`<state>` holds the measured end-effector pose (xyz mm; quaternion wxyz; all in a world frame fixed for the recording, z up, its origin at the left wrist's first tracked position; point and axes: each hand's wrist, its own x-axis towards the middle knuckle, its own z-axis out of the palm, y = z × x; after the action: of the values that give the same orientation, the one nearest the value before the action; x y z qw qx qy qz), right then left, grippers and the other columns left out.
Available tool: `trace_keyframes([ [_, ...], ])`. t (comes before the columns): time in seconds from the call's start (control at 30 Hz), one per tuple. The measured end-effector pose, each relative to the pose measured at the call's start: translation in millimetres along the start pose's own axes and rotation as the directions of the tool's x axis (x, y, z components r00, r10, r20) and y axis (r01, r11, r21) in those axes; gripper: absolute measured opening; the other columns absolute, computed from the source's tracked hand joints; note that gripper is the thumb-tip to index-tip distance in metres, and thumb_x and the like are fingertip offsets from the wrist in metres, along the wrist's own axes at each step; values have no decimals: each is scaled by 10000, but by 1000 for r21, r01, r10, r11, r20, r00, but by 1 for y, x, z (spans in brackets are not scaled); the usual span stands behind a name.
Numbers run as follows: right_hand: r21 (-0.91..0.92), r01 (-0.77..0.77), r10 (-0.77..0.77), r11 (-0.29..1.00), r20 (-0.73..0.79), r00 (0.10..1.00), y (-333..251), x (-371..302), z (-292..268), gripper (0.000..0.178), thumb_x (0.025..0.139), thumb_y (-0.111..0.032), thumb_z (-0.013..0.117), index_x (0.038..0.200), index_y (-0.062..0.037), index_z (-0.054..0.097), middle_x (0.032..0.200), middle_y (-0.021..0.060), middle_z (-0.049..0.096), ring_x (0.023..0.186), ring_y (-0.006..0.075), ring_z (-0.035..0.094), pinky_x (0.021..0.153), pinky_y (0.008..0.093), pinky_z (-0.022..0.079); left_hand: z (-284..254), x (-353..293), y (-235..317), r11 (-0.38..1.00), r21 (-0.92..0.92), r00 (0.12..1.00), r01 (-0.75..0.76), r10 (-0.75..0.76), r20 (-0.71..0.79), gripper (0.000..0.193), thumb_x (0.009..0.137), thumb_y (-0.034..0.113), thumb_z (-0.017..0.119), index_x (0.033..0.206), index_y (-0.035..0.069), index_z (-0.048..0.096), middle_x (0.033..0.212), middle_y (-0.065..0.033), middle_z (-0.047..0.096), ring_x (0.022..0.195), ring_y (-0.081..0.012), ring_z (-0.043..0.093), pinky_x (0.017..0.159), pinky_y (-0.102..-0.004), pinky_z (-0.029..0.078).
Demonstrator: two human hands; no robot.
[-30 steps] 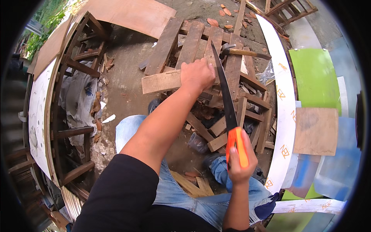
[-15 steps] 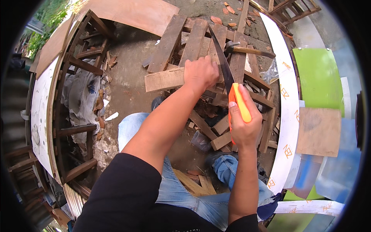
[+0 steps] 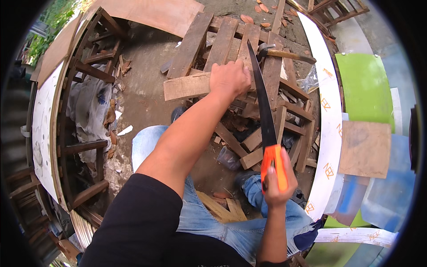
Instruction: The person uses a hand saw to cut a small wooden plank resting on a wooden pallet. The left hand holds the plank steady while the right hand moves the saw back and forth. The cut is not completed within the clip.
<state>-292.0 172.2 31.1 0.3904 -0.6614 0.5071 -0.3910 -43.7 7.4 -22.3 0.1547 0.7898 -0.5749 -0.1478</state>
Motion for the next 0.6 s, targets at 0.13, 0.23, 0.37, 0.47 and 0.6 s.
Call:
trace_keyframes([
  [0.13,158,-27,20,987,46,999,13,81,36,469,913,-34,637,1367,66,579,1320,208,658,1185,242,648,1026,327,482,-6,-2,3,1000,16,999,22,-21,-32,428,1017,360,377,1072,39,654,1060,-187,718,1020,-367,675,932,-514,438],
  [0.23,55,6,-7,998,13,1000,14,67,30,476,919,-42,642,1377,67,570,1338,208,646,1183,236,645,1026,325,483,-8,1,5,998,5,998,56,-56,20,430,1014,361,381,1077,41,661,1058,-185,721,1006,-365,682,932,-515,439],
  [0.37,-23,-51,50,998,-19,999,10,-37,-8,528,865,-63,649,1358,107,564,1179,230,715,1027,246,719,905,320,543,-4,2,3,999,1,999,51,-51,4,431,1011,360,385,1087,43,668,1063,-188,721,999,-366,684,936,-517,437],
  [0.47,-12,-111,111,994,-22,994,3,-96,-36,531,861,-71,644,1346,126,560,1174,245,712,1043,258,711,920,338,538,1,2,1,999,-1,999,35,-35,-5,429,1012,357,385,1086,43,668,1061,-186,721,1000,-366,682,937,-520,437],
  [0.6,60,-237,238,970,-9,971,-1,-65,-30,529,870,-64,639,1357,123,553,1193,242,702,1076,264,695,952,350,524,2,2,0,1000,8,999,1,-1,-38,423,1015,352,380,1091,47,663,1065,-183,721,1004,-367,680,943,-520,435],
])
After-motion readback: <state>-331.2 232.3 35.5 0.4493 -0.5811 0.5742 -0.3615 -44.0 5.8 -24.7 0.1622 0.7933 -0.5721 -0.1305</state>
